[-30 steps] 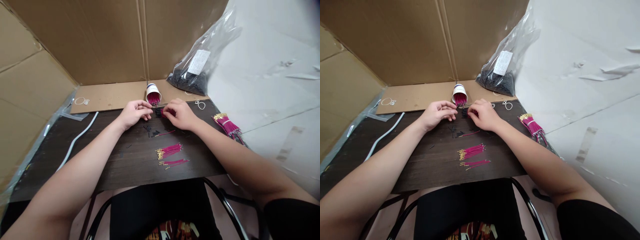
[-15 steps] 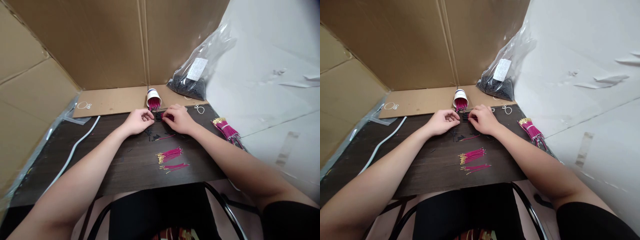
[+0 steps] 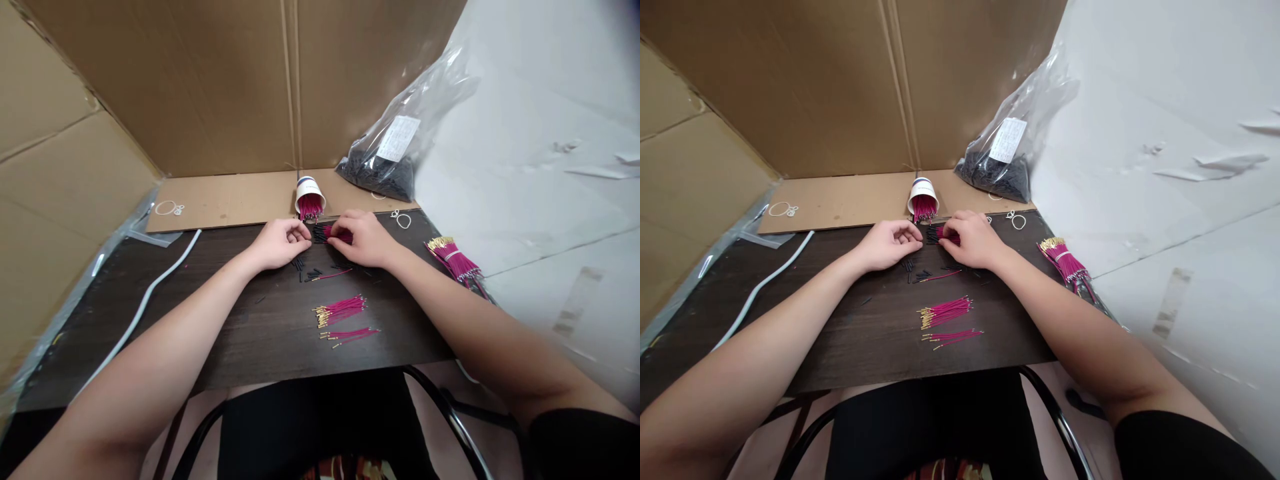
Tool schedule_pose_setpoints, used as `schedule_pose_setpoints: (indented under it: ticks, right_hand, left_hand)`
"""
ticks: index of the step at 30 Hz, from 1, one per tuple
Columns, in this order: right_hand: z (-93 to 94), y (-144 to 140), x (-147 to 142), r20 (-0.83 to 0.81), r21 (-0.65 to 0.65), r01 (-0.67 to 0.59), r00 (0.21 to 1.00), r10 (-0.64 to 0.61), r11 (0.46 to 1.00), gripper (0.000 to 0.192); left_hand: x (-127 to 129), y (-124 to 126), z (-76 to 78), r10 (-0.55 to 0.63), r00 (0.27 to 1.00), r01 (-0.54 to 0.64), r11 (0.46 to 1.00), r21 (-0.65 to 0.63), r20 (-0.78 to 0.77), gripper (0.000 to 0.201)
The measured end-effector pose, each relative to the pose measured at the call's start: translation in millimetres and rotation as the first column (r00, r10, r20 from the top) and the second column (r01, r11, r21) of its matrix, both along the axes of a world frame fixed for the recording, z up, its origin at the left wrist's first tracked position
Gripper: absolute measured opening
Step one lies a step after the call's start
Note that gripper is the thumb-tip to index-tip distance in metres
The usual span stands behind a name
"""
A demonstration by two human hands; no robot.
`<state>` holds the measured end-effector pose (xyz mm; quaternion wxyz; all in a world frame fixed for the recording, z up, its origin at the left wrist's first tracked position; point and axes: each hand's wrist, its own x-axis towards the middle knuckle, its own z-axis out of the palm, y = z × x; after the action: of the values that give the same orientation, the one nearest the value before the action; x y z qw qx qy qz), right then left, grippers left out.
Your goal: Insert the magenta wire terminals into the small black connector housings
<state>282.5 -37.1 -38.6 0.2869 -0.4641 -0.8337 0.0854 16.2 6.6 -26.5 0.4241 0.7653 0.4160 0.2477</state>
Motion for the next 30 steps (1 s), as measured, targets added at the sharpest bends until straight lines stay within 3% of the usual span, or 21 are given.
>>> schedule_pose_setpoints:
  ticks: [3,7,14,22,26,30]
  right_hand:
    - [4.8,-0.9,4.2,0.036,-0.003,-0.042,0.998,0.042,0.999,0.014]
    - [7.4,-1.1,5.8,0.072,-0.019,-0.063,0.995,0.065,0.998,0.006]
    - [-0.2,3.8,6.5,0.076,0.029,-0.085,0.994,0.082,0.996,0.008]
    - [-5.1,6.4,7.3,0.087,0.072,-0.013,0.996,0.007,0.997,0.016]
    - [-5.1,5.0,7.3,0.160,0.098,0.090,0.982,-0.105,0.991,0.039]
    - [-8.3,6.3,7.3,0.221,0.075,0.126,0.965,-0.139,0.989,0.036]
  left_hand:
    - [0.6,-0.1,0.7,-0.001,1.000,0.001,1.000,-0.001,0.002,0.013]
    - [1.1,0.2,0.3,-0.010,1.000,0.010,1.000,0.001,0.008,0.013]
    - [1.0,1.2,-3.2,-0.016,1.000,0.016,1.000,-0.001,0.013,0.014]
    - [1.4,-1.0,-0.2,-0.019,1.000,0.019,1.000,-0.013,0.009,0.014]
    - [1.9,-1.4,0.0,-0.020,1.000,0.020,1.000,-0.009,-0.001,0.014]
    - [2.7,-1.9,0.5,-0.014,1.000,0.014,1.000,-0.017,-0.003,0.013]
